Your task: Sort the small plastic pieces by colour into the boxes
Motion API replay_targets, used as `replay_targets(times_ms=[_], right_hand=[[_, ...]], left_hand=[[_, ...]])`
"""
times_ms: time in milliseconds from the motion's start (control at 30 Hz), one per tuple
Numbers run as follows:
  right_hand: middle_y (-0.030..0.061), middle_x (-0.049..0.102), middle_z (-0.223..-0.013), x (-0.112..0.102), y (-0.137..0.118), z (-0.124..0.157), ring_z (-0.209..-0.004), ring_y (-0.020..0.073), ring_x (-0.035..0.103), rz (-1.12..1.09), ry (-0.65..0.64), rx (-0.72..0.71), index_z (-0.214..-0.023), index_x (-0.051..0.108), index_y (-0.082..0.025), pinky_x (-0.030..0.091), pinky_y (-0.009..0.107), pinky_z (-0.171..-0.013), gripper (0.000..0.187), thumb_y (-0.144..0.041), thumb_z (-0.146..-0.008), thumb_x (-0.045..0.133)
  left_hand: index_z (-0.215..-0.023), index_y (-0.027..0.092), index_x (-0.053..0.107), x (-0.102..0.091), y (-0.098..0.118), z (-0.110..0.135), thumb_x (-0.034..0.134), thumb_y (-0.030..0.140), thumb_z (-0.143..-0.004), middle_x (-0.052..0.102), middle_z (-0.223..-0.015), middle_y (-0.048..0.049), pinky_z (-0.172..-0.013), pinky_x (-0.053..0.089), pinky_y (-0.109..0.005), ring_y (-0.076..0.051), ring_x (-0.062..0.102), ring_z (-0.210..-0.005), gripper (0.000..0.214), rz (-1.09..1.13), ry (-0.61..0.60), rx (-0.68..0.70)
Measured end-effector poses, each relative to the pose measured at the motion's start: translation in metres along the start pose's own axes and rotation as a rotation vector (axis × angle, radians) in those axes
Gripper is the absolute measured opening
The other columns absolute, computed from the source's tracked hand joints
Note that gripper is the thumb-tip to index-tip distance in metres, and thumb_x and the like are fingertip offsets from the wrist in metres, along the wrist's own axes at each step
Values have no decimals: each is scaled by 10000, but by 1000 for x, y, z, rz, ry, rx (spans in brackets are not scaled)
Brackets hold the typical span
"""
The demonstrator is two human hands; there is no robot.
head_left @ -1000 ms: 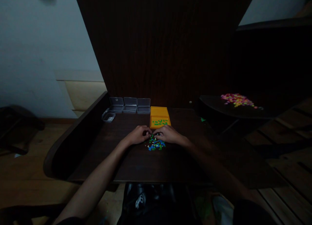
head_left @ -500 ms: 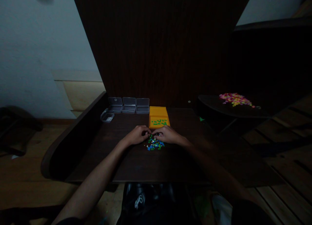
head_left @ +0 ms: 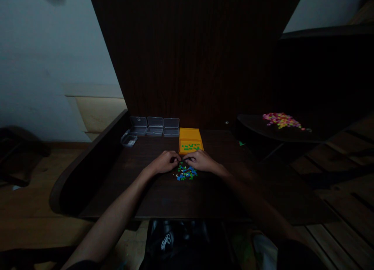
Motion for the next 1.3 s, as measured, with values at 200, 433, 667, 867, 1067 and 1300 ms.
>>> replay_targets(times_ms=[200, 433, 667, 867, 1067, 1300], right_hand=[[30, 721, -779, 3, -2, -1, -678, 147, 604, 79, -21, -4, -1069, 739, -226, 373, 233, -615, 293, -175, -832, 575], [21, 707, -747, 1, -3, 0, -644, 130, 584, 68, -20, -1, -1028, 745, -211, 358, 224, -604, 261, -171, -825, 586], [20, 695, -720, 2, -9, -1, -642, 131, 586, 59, -26, 2, -995, 742, -199, 354, 220, -598, 210, -207, -844, 596], [22, 697, -739, 4, -10, -2, -669, 145, 599, 64, -46, 16, -1029, 730, -206, 362, 227, -603, 234, -212, -832, 604], [14, 686, -726, 5, -10, -3, -665, 145, 592, 65, -50, 29, -1029, 728, -214, 361, 231, -607, 253, -183, -811, 604], [11, 679, -704, 3, -12, -2, -621, 131, 577, 60, -56, 39, -986, 731, -195, 357, 221, -586, 210, -201, -810, 617]], left_hand=[[-931, 161, 731, 1, 0, 0, 525, 134, -791, 675, -849, -40, -722, 453, -226, -146, 624, -753, 250, -22, -16, 1], [-930, 161, 724, 0, 0, 0, 534, 123, -773, 670, -797, -24, -685, 444, -217, -132, 608, -701, 249, 0, -7, -5], [-898, 162, 720, 2, 0, 0, 560, 213, -816, 655, -784, -28, -656, 429, -220, -134, 595, -681, 188, 24, -10, 16], [-913, 159, 717, 2, 0, 1, 551, 180, -823, 664, -805, -33, -674, 428, -216, -133, 600, -706, 190, 17, -19, 25], [-929, 161, 721, 2, 1, 1, 530, 141, -808, 666, -816, -35, -684, 434, -215, -135, 603, -713, 227, 3, -24, 32], [-964, 170, 717, 2, 0, 0, 546, 159, -816, 663, -796, -23, -668, 422, -211, -129, 592, -697, 226, 8, -23, 38]])
Point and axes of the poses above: each hand's wrist, its own z-axis away from the middle knuckle, its own x-axis out of the palm, y = z × x, the point moved 5 cm from there along -z, towards the middle knuckle
